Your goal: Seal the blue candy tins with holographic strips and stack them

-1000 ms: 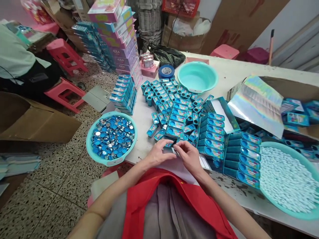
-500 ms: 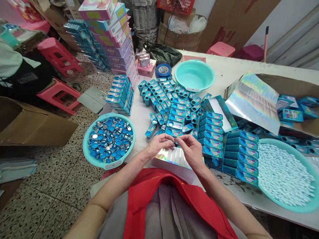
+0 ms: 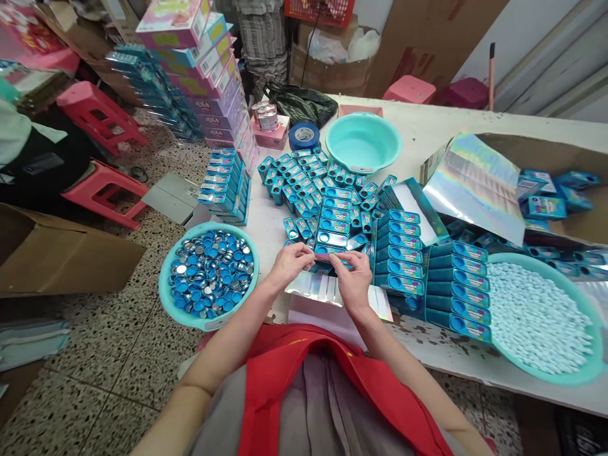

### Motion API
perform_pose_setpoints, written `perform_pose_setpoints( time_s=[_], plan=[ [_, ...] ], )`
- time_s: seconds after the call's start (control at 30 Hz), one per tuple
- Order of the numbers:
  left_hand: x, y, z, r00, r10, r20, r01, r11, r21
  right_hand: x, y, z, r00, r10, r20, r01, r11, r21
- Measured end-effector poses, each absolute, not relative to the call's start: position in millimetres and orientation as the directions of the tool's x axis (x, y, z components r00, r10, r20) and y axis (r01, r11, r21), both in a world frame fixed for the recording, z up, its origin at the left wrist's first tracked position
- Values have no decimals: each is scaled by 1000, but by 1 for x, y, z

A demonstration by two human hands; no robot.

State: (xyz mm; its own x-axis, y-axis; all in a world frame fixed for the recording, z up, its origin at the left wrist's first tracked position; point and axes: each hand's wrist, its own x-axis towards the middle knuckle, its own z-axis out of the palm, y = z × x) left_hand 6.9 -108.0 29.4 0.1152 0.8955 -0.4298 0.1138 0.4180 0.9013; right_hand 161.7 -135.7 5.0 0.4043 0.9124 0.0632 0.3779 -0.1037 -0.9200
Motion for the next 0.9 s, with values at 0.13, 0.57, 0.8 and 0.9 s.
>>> perform_pose_setpoints(
  time_s=[0.13,0.57,0.8,0.9],
  plan=[
    [2,-88,23,181,882,-435,200,400,894,155,-127,-2,454,890,48,426,-170,-889],
    [12,-97,-12,74,908,-412,521,317,792,156,-125,-9,561,826,-59,358,-307,-882],
    [21,-126,-12,224,916,-332,593,142,793,161,-113,-15,526,847,-75,385,-316,-867],
    [-3,-126,-17,153,916,-372,747,140,650,164,-121,-15,510,857,-73,345,-281,-896]
  ],
)
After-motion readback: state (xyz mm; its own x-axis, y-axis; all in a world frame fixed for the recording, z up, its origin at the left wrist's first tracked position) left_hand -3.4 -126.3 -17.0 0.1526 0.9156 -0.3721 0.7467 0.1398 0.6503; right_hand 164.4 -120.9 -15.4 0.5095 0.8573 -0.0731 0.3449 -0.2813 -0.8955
